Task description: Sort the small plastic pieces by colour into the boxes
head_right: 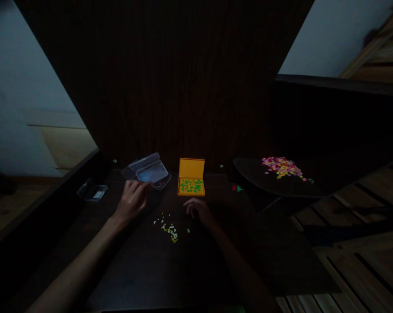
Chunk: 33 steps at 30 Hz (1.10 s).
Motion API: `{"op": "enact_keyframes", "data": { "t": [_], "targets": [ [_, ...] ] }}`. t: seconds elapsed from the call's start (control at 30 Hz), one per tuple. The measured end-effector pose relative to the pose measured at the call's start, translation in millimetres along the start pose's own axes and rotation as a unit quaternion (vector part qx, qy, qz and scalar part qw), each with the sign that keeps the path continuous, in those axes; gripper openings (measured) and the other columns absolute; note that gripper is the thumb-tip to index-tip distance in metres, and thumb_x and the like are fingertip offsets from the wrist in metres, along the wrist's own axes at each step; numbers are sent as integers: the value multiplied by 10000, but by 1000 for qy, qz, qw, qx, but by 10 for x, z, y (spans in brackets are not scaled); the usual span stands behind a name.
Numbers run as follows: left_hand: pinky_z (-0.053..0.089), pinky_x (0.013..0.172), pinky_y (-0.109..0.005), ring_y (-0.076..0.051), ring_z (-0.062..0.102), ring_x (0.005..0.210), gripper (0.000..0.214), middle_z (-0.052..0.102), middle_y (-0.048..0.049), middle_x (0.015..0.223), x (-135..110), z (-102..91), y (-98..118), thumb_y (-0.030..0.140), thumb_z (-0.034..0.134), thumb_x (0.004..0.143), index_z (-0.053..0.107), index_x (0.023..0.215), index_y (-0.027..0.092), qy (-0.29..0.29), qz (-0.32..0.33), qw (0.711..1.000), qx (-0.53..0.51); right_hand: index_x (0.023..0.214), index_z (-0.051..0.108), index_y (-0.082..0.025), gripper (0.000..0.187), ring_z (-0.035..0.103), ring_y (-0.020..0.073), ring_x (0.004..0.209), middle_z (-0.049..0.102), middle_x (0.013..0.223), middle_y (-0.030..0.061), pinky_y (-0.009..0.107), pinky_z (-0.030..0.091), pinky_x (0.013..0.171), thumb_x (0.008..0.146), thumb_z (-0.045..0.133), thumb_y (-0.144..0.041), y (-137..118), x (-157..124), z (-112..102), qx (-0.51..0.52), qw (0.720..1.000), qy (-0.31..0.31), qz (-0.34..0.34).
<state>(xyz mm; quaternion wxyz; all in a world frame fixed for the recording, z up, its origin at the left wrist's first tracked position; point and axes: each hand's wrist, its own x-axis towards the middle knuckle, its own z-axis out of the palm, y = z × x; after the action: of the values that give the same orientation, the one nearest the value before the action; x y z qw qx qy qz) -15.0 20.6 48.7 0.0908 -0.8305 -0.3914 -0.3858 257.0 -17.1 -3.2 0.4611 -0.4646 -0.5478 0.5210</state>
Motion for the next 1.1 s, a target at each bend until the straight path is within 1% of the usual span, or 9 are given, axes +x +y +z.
{"op": "enact_keyframes", "data": {
  "t": [0.1, 0.17, 0.33, 0.5, 0.6, 0.7, 0.87, 1.0, 1.1],
  "targets": [
    [501, 755, -364, -222, 526, 852, 368, 611, -96, 905, -106, 182, 162, 63, 479, 861, 549, 1210, 158, 24, 77, 996, -44, 930, 639, -166, 402, 421, 88, 375, 617, 611, -2, 213, 279, 354, 804, 491, -518, 35, 20, 19, 26, 999, 23, -10],
    [510, 743, -347, -211, 527, 844, 406, 617, -102, 925, -169, 263, 270, 33, 478, 850, 524, 1240, 140, 12, 122, 990, -68, 1040, 602, -176, 477, 408, 79, 368, 634, 683, 7, 214, 272, 339, 814, 488, -579, 57, 28, 36, 40, 998, 36, -17],
    [532, 762, -341, -206, 559, 880, 415, 626, -114, 928, -265, 350, 431, 34, 468, 850, 525, 1251, 126, -17, 151, 980, -129, 1188, 522, -221, 541, 384, 56, 361, 667, 846, 30, 212, 267, 325, 835, 492, -631, 91, 26, 67, 39, 997, 66, -14],
    [548, 747, -344, -212, 584, 887, 438, 637, -119, 937, -308, 336, 423, 50, 452, 860, 506, 1285, 142, -47, 167, 976, -131, 1137, 535, -212, 550, 379, 66, 363, 668, 788, 26, 219, 295, 321, 819, 513, -660, 76, 27, 88, 46, 995, 79, -31],
    [554, 748, -340, -210, 589, 901, 452, 633, -123, 962, -315, 303, 412, 38, 437, 861, 496, 1296, 148, -54, 173, 975, -131, 928, 601, -196, 454, 391, 71, 376, 649, 722, 18, 219, 314, 335, 844, 503, -632, 43, 25, 108, 28, 995, 94, -27],
    [555, 757, -333, -202, 583, 920, 426, 612, -118, 994, -310, 283, 417, 33, 474, 857, 513, 1262, 159, -33, 160, 976, -142, 730, 614, -183, 489, 403, 78, 383, 580, 596, 2, 221, 326, 358, 836, 505, -648, 21, 24, 117, -1, 995, 98, -19],
    [531, 864, -407, -241, 549, 1073, 306, 541, -139, 1165, -302, 288, 429, 120, 614, 831, 588, 1129, 185, 18, 79, 984, -161, 669, 622, -188, 521, 418, 90, 391, 538, 535, -11, 224, 335, 378, 811, 512, -677, 30, 50, 102, -24, 993, 113, -17],
    [450, 998, -508, -312, 428, 1276, 393, 422, -168, 1382, -296, 253, 431, 225, 660, 817, 579, 1201, 198, -30, 27, 982, -182, 644, 629, -199, 525, 549, 142, 573, 610, 637, 28, 243, 434, 502, 795, 523, -691, 26, 77, 76, -44, 992, 115, -41],
    [402, 1046, -538, -328, 366, 1337, 511, 357, -162, 1468, -286, 223, 427, 285, 659, 820, 524, 1308, 218, -80, -12, 972, -221, 672, 650, -201, 525, 579, 165, 644, 618, 638, 31, 262, 470, 582, 786, 530, -700, 13, 72, 70, -50, 993, 97, -43]
  ]
}}
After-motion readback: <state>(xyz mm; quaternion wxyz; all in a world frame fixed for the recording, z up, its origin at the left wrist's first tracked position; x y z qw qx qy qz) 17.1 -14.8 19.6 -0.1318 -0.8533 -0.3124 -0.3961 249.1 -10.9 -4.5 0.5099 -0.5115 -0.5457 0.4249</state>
